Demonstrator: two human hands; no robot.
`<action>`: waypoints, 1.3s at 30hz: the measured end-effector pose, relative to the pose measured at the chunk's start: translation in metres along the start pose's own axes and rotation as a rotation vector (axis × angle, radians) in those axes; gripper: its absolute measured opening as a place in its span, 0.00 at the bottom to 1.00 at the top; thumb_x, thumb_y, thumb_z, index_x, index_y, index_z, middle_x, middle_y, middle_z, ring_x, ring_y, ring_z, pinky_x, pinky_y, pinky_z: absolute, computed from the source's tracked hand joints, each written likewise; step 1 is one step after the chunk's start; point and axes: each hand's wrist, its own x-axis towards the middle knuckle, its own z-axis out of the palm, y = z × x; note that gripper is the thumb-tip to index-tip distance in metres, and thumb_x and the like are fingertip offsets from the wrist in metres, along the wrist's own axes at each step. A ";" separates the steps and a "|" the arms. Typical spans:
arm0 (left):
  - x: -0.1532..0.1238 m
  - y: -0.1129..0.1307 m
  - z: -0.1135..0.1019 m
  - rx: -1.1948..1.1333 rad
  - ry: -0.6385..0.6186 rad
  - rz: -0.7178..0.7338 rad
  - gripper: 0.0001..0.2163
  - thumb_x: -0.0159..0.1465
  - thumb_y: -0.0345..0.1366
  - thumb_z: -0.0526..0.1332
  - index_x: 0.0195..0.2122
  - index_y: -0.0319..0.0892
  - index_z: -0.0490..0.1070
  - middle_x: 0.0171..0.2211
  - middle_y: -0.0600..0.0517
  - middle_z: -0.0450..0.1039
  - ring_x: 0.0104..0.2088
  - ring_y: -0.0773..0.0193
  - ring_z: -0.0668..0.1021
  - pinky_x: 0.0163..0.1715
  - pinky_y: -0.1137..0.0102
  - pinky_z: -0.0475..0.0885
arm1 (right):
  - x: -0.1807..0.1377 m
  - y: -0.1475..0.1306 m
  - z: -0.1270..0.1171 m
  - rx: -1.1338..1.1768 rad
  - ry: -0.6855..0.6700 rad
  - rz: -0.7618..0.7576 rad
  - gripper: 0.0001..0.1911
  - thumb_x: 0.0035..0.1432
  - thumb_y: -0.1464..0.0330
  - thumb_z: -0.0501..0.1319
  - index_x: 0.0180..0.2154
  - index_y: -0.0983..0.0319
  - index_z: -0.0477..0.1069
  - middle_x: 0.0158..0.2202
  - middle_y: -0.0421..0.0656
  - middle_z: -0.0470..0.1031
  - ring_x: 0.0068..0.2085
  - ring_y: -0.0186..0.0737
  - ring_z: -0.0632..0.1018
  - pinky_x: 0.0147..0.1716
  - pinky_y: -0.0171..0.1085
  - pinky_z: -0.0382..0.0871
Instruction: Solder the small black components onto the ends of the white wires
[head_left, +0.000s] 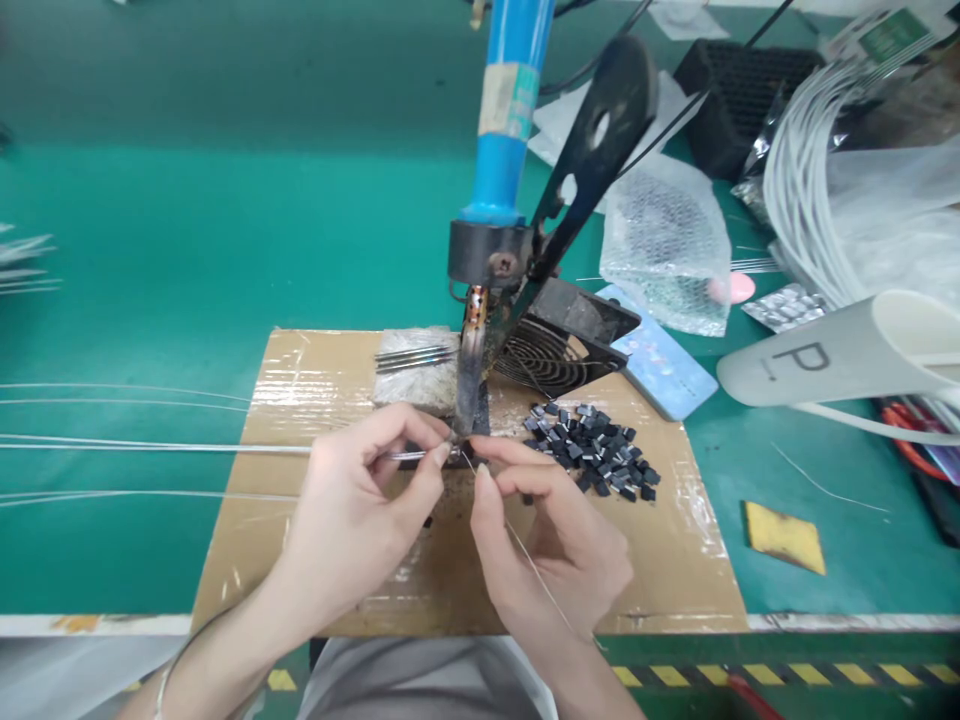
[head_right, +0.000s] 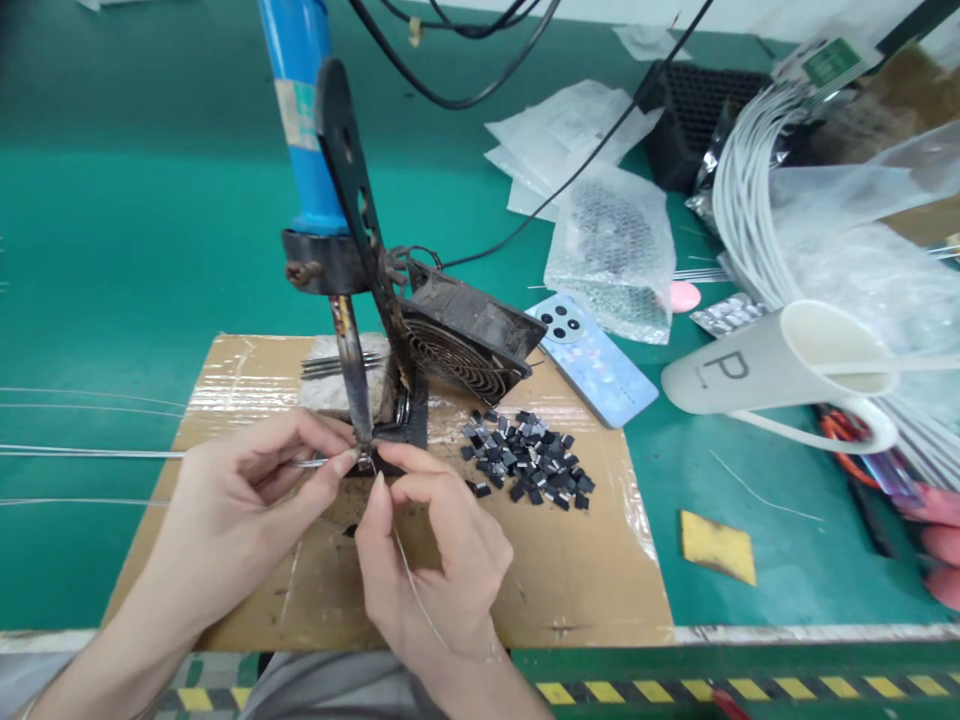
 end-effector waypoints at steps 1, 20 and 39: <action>0.000 0.000 0.000 -0.001 0.002 0.003 0.05 0.59 0.28 0.65 0.27 0.44 0.77 0.27 0.56 0.82 0.29 0.67 0.81 0.29 0.76 0.72 | 0.000 0.000 0.000 -0.011 -0.001 -0.005 0.08 0.65 0.77 0.67 0.37 0.58 0.75 0.44 0.47 0.89 0.43 0.43 0.90 0.43 0.39 0.87; -0.001 0.002 0.000 0.001 -0.008 0.028 0.06 0.60 0.29 0.65 0.27 0.44 0.76 0.27 0.55 0.82 0.29 0.65 0.80 0.29 0.75 0.72 | 0.002 -0.005 -0.001 -0.048 -0.002 -0.024 0.10 0.63 0.79 0.68 0.40 0.59 0.76 0.44 0.45 0.89 0.42 0.39 0.89 0.45 0.34 0.85; -0.001 0.002 0.001 -0.009 -0.006 -0.001 0.05 0.59 0.29 0.66 0.27 0.44 0.77 0.27 0.56 0.82 0.29 0.66 0.81 0.29 0.76 0.72 | 0.003 -0.003 0.001 -0.036 0.013 -0.028 0.10 0.63 0.79 0.68 0.38 0.58 0.76 0.43 0.45 0.89 0.41 0.38 0.89 0.43 0.34 0.85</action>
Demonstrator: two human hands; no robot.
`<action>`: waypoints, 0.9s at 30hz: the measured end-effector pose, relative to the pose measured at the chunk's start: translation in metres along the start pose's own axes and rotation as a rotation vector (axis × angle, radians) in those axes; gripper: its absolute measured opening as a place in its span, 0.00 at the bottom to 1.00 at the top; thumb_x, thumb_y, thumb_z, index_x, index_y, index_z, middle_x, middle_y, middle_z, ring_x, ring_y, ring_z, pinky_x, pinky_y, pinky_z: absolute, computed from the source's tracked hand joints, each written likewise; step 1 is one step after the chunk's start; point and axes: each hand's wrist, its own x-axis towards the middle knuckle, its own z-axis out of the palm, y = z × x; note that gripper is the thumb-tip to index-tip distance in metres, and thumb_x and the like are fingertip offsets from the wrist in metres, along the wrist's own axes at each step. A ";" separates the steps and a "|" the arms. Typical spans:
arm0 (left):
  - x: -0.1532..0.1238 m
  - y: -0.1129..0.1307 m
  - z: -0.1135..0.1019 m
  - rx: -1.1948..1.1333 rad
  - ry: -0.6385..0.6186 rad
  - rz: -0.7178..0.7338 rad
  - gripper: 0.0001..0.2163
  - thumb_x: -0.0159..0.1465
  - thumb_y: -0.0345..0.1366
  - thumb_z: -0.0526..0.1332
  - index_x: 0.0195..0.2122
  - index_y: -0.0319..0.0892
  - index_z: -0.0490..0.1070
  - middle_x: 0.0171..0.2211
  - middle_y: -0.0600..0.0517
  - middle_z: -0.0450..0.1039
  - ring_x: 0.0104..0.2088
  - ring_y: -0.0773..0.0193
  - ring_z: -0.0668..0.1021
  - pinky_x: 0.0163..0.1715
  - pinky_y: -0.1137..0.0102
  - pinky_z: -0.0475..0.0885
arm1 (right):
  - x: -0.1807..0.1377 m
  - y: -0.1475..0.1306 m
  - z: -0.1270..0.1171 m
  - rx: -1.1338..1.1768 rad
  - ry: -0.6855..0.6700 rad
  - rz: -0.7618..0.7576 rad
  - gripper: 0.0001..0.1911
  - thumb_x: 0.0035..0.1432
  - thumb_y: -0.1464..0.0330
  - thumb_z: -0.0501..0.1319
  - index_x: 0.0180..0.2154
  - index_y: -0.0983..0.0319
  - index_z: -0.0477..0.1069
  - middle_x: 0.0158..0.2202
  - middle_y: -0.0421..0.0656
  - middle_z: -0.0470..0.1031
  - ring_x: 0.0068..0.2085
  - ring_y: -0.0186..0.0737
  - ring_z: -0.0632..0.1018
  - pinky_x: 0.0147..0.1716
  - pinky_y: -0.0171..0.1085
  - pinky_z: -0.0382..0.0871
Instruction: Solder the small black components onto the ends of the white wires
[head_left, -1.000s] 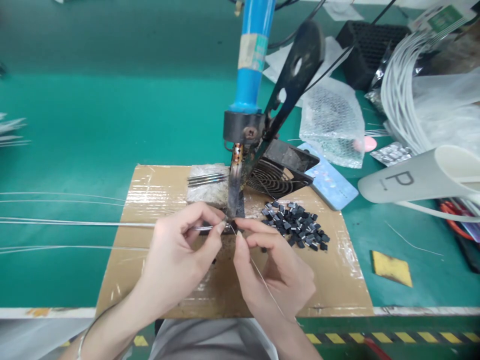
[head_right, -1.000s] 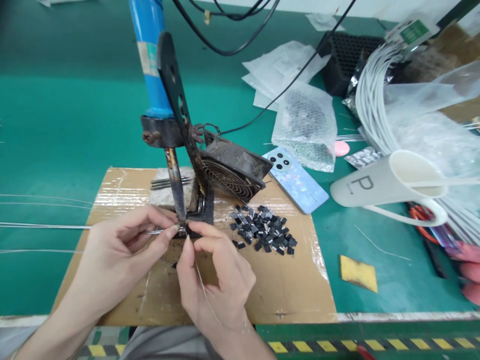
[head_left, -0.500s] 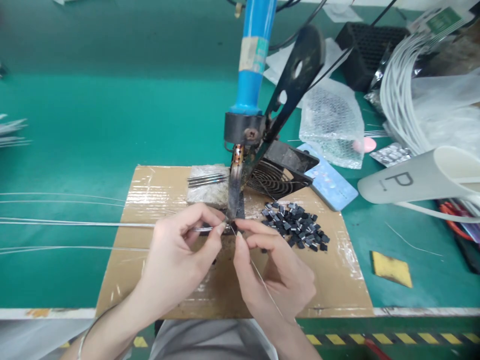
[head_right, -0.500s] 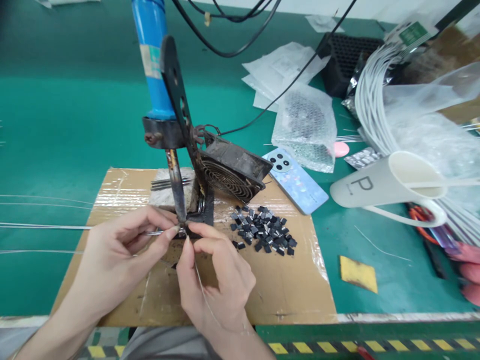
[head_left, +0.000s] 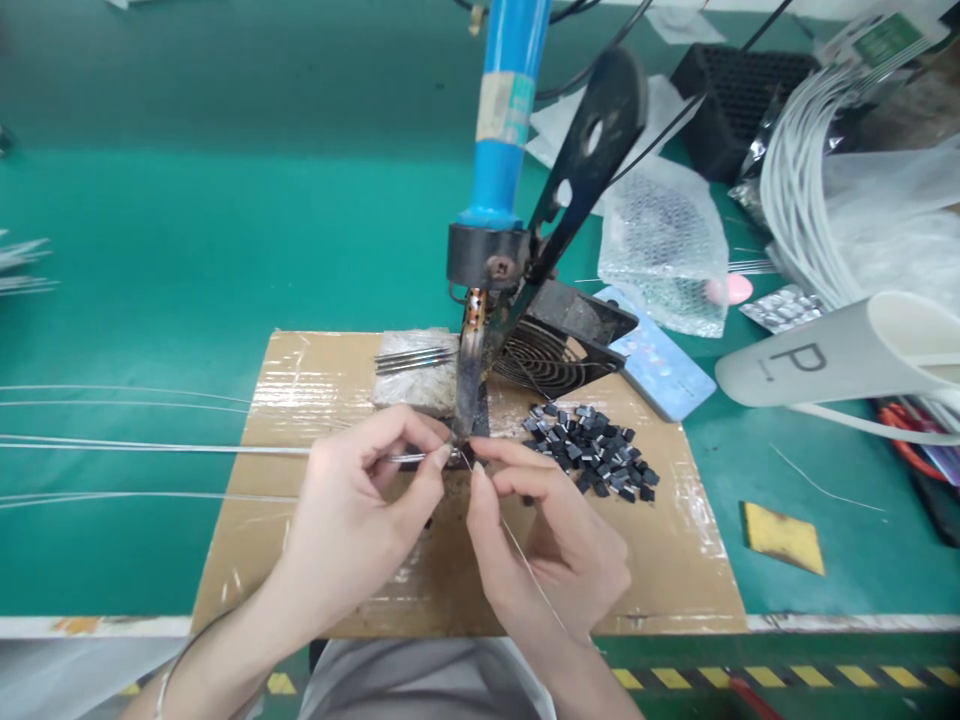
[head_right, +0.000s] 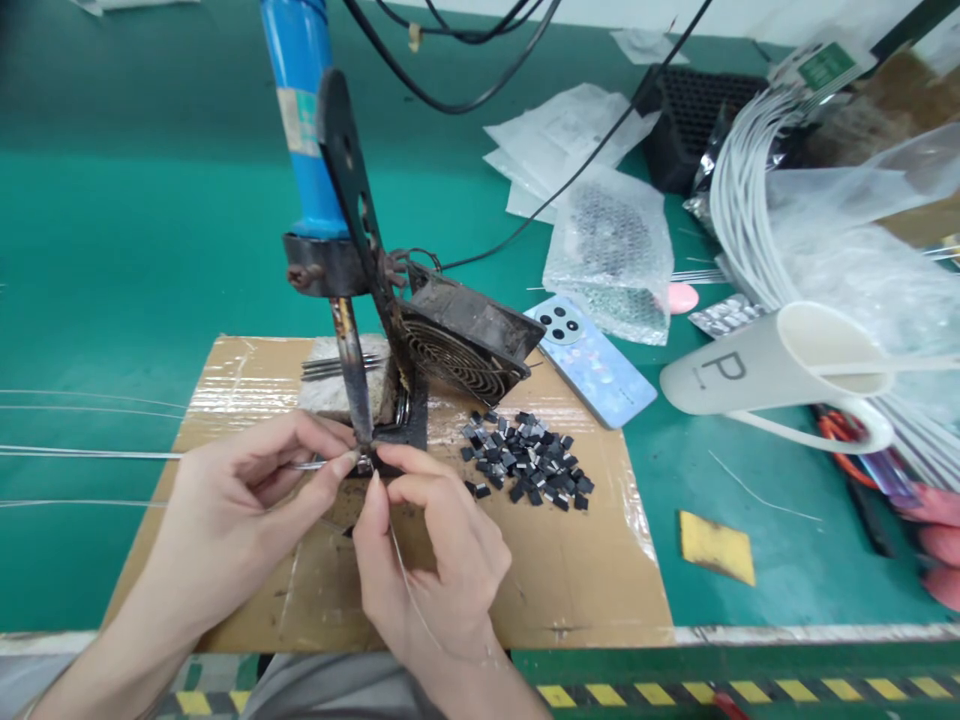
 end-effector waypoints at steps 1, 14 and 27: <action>0.000 0.000 0.000 -0.002 -0.001 -0.004 0.05 0.59 0.29 0.66 0.26 0.44 0.76 0.27 0.56 0.82 0.29 0.66 0.80 0.29 0.76 0.72 | 0.000 0.000 0.000 -0.002 -0.002 0.002 0.10 0.63 0.79 0.68 0.38 0.58 0.76 0.43 0.45 0.89 0.41 0.39 0.89 0.43 0.35 0.86; -0.001 -0.002 0.000 0.018 -0.005 0.014 0.06 0.60 0.29 0.65 0.27 0.44 0.76 0.27 0.56 0.82 0.29 0.67 0.80 0.29 0.76 0.72 | 0.000 0.002 0.001 0.016 0.004 -0.034 0.10 0.63 0.80 0.68 0.40 0.59 0.76 0.43 0.45 0.88 0.43 0.38 0.89 0.46 0.33 0.85; 0.000 -0.002 0.001 -0.019 0.009 0.009 0.06 0.58 0.28 0.66 0.26 0.44 0.77 0.27 0.56 0.83 0.29 0.67 0.81 0.30 0.78 0.73 | 0.000 0.002 0.000 0.018 0.003 -0.048 0.10 0.63 0.80 0.68 0.40 0.60 0.76 0.42 0.44 0.88 0.44 0.35 0.89 0.48 0.31 0.84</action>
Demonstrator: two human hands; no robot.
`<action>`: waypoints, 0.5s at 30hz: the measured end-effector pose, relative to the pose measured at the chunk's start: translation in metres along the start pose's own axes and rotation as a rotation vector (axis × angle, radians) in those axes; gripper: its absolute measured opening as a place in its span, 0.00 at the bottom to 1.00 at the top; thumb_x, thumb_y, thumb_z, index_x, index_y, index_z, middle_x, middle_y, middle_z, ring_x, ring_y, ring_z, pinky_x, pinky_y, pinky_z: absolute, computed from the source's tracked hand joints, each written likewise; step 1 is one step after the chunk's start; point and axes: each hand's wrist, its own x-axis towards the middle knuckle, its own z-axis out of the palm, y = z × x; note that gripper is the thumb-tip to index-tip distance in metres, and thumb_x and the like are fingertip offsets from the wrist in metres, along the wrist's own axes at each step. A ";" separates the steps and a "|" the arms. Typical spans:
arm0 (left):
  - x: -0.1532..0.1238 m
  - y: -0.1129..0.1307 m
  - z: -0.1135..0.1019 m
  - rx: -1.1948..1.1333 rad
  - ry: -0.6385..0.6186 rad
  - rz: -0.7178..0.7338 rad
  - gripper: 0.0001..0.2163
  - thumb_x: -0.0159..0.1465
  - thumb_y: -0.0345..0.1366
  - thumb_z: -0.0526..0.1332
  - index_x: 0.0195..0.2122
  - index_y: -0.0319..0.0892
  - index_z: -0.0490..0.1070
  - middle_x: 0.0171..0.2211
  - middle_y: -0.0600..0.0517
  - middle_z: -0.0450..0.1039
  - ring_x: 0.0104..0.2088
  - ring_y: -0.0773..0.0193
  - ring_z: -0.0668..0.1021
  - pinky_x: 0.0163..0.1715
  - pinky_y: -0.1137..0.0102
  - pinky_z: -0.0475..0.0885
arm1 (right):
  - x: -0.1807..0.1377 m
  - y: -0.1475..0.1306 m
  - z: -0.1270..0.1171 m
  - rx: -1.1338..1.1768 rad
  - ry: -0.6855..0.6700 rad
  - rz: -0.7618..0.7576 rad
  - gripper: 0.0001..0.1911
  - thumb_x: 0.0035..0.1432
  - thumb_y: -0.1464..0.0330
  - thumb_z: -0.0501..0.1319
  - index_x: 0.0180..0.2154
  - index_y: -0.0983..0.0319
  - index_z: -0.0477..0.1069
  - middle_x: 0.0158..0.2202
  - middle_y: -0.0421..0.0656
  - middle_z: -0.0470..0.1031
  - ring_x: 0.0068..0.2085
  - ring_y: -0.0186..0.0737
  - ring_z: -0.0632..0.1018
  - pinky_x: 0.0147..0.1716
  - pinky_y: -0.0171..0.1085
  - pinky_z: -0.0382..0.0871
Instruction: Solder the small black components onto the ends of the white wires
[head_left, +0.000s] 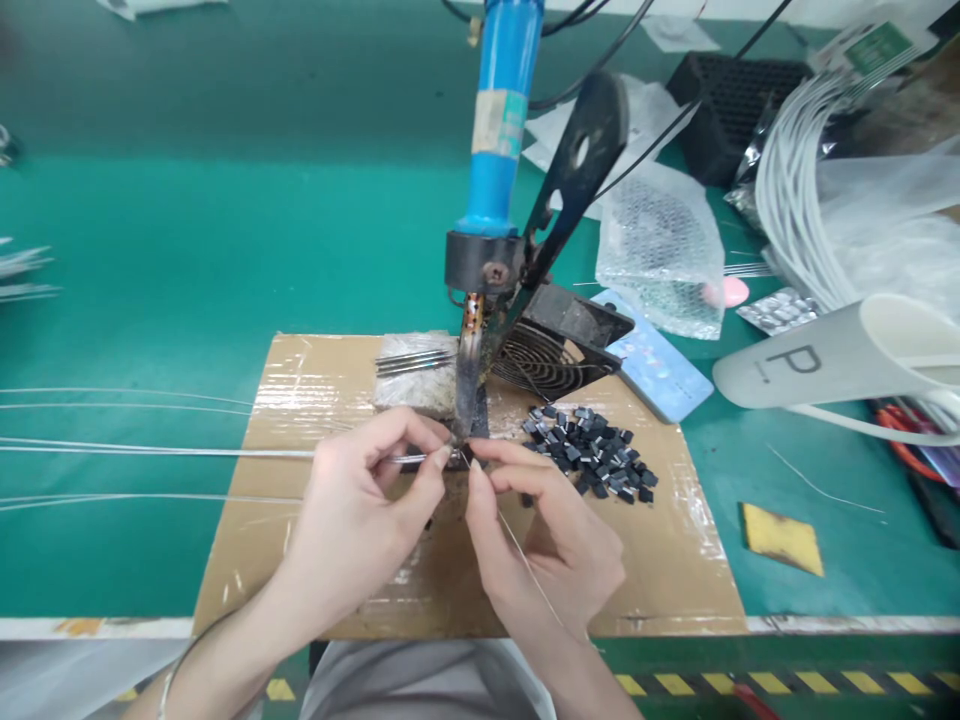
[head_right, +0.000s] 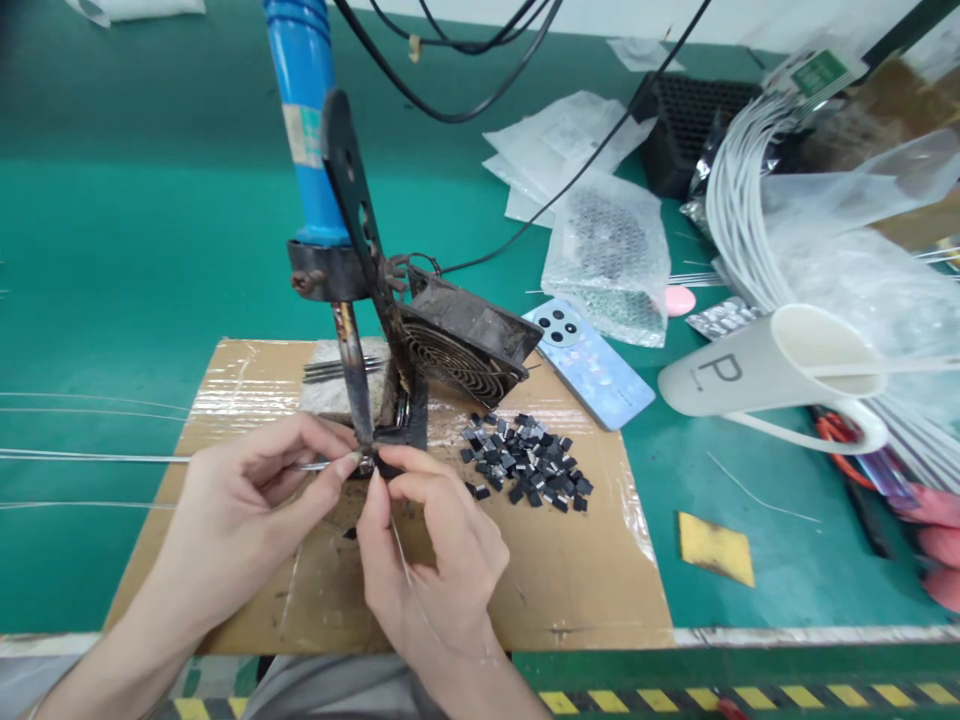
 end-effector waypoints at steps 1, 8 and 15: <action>0.000 0.000 0.000 -0.002 0.000 -0.002 0.05 0.58 0.28 0.66 0.26 0.44 0.77 0.27 0.56 0.83 0.29 0.68 0.81 0.29 0.78 0.73 | 0.000 0.000 0.000 -0.003 0.002 -0.005 0.10 0.63 0.80 0.68 0.40 0.60 0.76 0.42 0.44 0.88 0.44 0.35 0.88 0.48 0.31 0.84; 0.000 -0.001 0.000 -0.015 0.001 0.013 0.06 0.58 0.28 0.66 0.26 0.44 0.77 0.27 0.57 0.83 0.29 0.68 0.82 0.31 0.78 0.74 | 0.001 0.000 0.000 -0.002 0.003 0.003 0.09 0.63 0.80 0.68 0.40 0.61 0.77 0.43 0.45 0.88 0.44 0.34 0.88 0.49 0.30 0.83; 0.001 0.000 0.002 0.005 0.005 -0.004 0.06 0.58 0.28 0.66 0.25 0.44 0.77 0.25 0.56 0.82 0.27 0.68 0.80 0.28 0.78 0.72 | 0.001 0.002 0.001 -0.004 0.004 -0.010 0.09 0.63 0.80 0.67 0.40 0.61 0.76 0.41 0.45 0.88 0.43 0.36 0.89 0.48 0.32 0.84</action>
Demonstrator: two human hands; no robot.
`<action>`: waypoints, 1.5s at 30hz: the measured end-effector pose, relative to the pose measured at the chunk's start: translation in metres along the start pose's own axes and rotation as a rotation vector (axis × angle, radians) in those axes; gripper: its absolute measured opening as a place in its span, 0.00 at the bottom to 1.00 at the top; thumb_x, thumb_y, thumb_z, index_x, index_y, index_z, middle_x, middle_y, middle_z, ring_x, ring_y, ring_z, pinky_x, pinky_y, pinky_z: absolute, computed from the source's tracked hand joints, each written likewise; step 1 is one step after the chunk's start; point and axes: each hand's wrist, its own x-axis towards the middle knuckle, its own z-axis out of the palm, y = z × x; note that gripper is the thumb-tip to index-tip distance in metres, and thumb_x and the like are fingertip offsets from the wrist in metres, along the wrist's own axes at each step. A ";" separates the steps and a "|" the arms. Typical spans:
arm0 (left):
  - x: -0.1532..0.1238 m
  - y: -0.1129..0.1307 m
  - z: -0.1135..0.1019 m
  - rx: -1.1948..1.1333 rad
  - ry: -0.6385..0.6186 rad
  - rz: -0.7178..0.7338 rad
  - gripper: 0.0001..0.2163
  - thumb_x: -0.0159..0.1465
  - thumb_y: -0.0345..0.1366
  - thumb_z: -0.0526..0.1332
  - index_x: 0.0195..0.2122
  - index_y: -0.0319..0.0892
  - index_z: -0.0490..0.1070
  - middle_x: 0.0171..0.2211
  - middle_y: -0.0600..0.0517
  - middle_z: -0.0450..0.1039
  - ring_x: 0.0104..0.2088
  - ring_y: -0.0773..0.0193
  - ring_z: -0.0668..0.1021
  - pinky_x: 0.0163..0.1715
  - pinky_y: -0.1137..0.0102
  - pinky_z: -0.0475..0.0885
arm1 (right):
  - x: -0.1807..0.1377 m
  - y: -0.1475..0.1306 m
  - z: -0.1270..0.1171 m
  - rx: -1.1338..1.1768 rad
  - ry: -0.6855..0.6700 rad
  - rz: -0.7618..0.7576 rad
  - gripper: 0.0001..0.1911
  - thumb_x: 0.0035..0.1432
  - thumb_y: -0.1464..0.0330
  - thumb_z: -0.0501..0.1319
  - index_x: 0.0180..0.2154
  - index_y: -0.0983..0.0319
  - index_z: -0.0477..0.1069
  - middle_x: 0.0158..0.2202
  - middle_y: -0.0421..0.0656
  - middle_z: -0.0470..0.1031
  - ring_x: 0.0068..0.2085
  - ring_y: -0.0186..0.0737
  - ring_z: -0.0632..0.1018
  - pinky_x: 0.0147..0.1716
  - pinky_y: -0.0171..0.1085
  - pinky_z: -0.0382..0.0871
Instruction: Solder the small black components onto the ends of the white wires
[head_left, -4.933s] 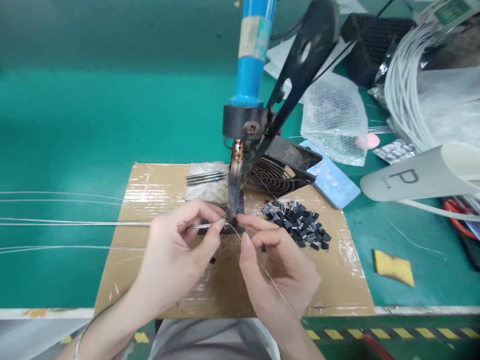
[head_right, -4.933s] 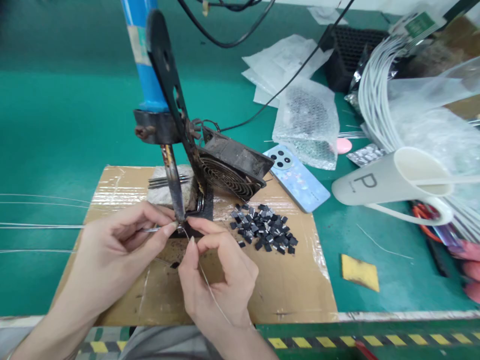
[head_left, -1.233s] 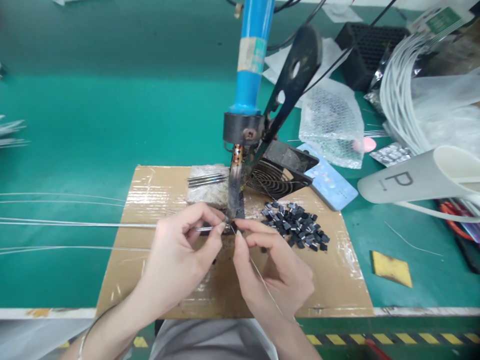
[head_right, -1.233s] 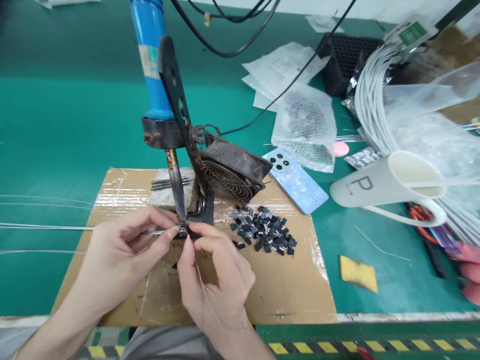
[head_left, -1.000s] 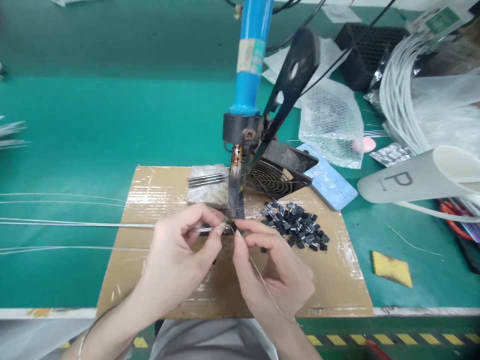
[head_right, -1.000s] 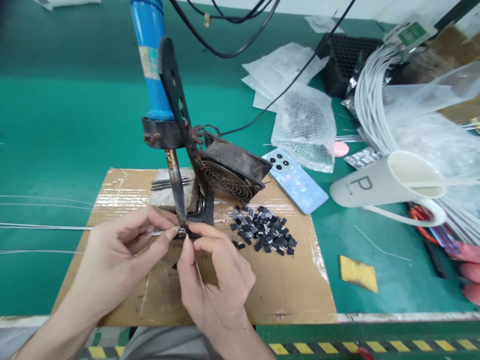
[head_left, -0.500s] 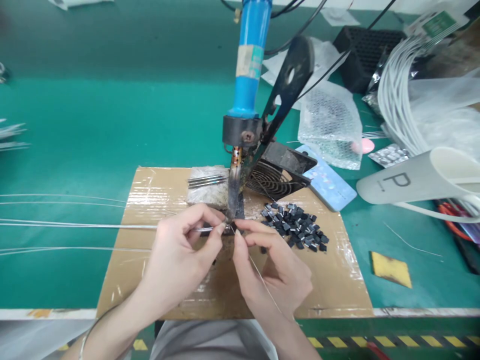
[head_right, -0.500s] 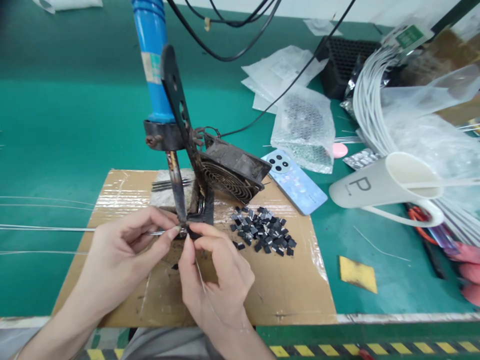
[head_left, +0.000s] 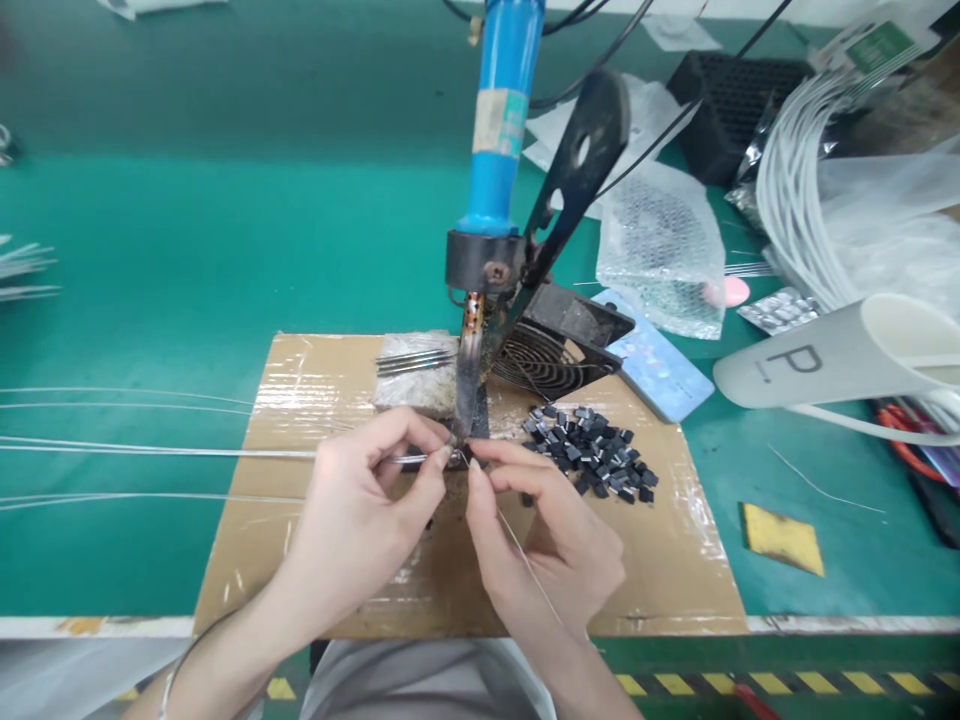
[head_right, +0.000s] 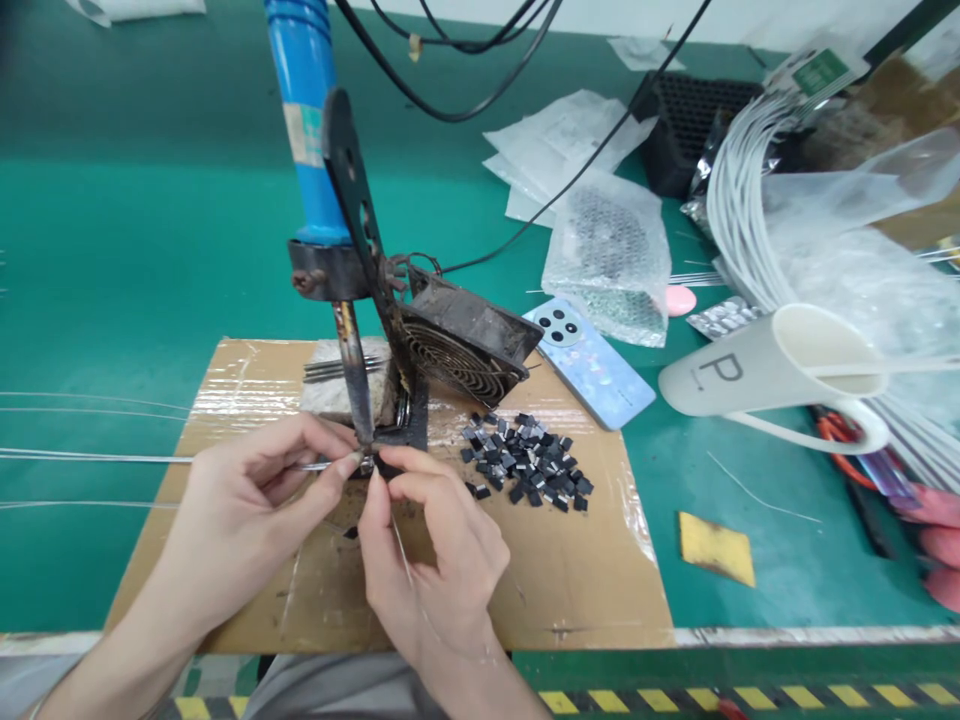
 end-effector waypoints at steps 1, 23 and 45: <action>0.000 0.000 0.000 0.001 -0.002 0.001 0.05 0.58 0.28 0.66 0.26 0.44 0.77 0.25 0.56 0.82 0.27 0.68 0.80 0.28 0.78 0.73 | 0.000 0.000 0.000 -0.003 0.001 -0.001 0.09 0.63 0.80 0.67 0.40 0.60 0.76 0.41 0.45 0.88 0.43 0.36 0.89 0.47 0.32 0.85; -0.002 -0.001 -0.003 0.011 -0.004 0.019 0.05 0.58 0.29 0.65 0.26 0.45 0.77 0.26 0.56 0.82 0.28 0.67 0.81 0.29 0.77 0.74 | -0.001 -0.002 0.000 -0.008 0.018 0.004 0.09 0.63 0.79 0.68 0.40 0.59 0.77 0.40 0.45 0.89 0.40 0.41 0.90 0.42 0.36 0.87; -0.044 -0.073 -0.019 0.558 0.110 0.568 0.08 0.67 0.21 0.65 0.38 0.42 0.76 0.40 0.45 0.85 0.41 0.56 0.86 0.44 0.63 0.77 | -0.011 0.051 -0.075 0.308 0.308 0.537 0.29 0.74 0.49 0.54 0.41 0.63 0.86 0.40 0.52 0.87 0.35 0.49 0.85 0.32 0.46 0.79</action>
